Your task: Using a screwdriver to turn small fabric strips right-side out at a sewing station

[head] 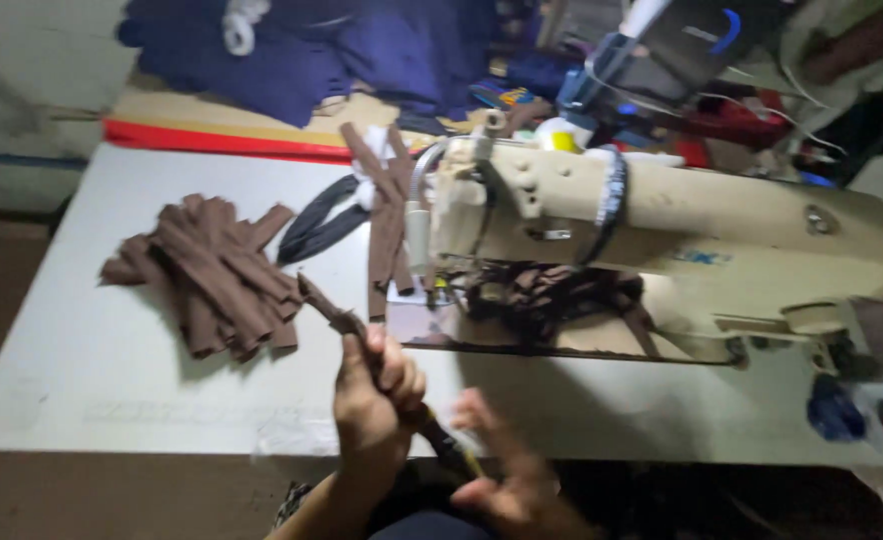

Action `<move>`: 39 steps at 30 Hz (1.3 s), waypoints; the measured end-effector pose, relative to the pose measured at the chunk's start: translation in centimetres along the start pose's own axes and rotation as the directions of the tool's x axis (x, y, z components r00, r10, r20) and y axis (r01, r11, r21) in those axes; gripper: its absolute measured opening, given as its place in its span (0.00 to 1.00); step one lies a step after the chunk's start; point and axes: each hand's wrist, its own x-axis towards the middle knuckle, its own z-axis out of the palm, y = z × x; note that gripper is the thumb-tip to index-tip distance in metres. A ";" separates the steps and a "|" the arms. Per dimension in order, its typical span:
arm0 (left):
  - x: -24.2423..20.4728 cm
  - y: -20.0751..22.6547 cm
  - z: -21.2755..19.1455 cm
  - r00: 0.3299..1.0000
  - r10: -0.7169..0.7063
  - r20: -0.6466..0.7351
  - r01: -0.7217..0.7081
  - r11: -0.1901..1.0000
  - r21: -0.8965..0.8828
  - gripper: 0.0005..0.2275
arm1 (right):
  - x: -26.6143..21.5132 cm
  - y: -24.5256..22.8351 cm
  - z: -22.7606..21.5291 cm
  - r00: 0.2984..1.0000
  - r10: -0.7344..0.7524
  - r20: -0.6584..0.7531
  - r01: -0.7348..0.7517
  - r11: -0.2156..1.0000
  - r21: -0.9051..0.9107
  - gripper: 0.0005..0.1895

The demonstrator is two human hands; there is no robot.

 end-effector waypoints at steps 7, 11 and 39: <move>0.3 2.6 -2.4 0.986 0.156 0.065 -0.169 0.925 0.342 0.10 | 1.5 2.5 3.9 0.982 0.034 0.186 -0.035 0.999 0.001 0.22; 1.5 4.9 -4.0 0.983 0.166 0.073 -0.181 0.875 0.448 0.18 | 1.1 4.1 4.1 0.968 0.242 0.060 -0.238 0.969 -0.072 0.20; -2.1 4.3 -4.3 0.957 0.042 0.288 -0.231 0.711 0.665 0.14 | 2.1 2.3 6.8 0.997 -0.043 0.069 0.054 0.986 -0.160 0.16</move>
